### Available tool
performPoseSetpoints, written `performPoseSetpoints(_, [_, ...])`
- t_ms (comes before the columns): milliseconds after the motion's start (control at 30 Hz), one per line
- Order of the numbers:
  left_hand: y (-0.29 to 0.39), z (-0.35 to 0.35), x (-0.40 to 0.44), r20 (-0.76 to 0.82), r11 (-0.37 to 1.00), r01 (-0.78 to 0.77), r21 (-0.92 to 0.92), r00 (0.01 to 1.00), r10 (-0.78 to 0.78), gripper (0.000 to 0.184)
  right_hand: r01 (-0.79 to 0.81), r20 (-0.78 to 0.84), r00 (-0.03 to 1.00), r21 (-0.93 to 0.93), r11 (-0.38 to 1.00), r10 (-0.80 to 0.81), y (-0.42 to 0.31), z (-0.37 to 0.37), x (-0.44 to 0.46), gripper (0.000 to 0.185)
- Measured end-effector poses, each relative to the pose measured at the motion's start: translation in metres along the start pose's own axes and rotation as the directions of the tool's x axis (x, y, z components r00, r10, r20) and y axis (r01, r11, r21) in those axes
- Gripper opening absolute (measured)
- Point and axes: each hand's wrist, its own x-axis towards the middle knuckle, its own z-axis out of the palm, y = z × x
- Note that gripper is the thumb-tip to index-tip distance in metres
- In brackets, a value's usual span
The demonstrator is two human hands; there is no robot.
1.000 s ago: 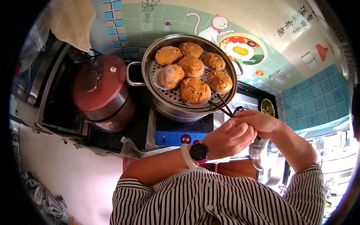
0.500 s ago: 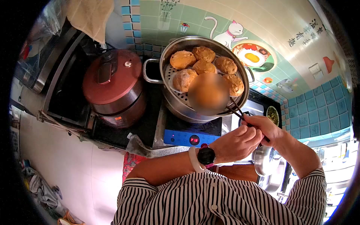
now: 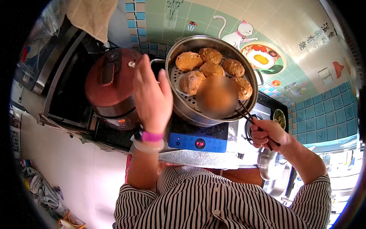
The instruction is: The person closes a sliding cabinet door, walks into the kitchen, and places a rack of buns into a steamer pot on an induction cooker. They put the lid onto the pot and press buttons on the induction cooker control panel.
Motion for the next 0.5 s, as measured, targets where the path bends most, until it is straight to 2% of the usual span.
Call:
performPoseSetpoints(67, [-0.024,0.018,0.012,0.159,0.993,0.108,0.037,0.981,-0.113,0.047,-0.002,-0.002,1.000,-0.004,1.000,0.002,0.001,0.001,0.000,0.031])
performPoseSetpoints(133, [-0.037,0.034,0.022,0.361,0.964,0.265,0.011,0.898,-0.251,0.044,-0.001,-0.001,1.000,-0.007,1.000,0.001,0.001,0.001,0.000,0.032])
performPoseSetpoints(267, [-0.054,0.044,0.017,0.286,0.986,0.168,-0.002,0.945,-0.160,0.043,0.017,-0.001,1.000,-0.008,1.000,-0.017,0.002,0.003,-0.003,0.031])
performPoseSetpoints(333, [-0.053,0.035,0.013,0.313,0.963,0.207,-0.170,0.938,-0.146,0.045,0.007,-0.014,1.000,-0.015,1.000,-0.007,0.002,0.003,-0.005,0.031])
performPoseSetpoints(433, [-0.052,0.035,0.009,0.282,0.966,0.193,-0.171,0.949,-0.140,0.044,-0.021,0.025,0.999,0.049,0.999,0.020,0.001,0.003,-0.007,0.031])
performPoseSetpoints(500, [-0.054,0.035,0.008,0.269,0.976,0.154,-0.155,0.957,-0.108,0.044,-0.072,-0.008,0.997,0.051,0.996,0.072,-0.004,0.007,-0.007,0.030])
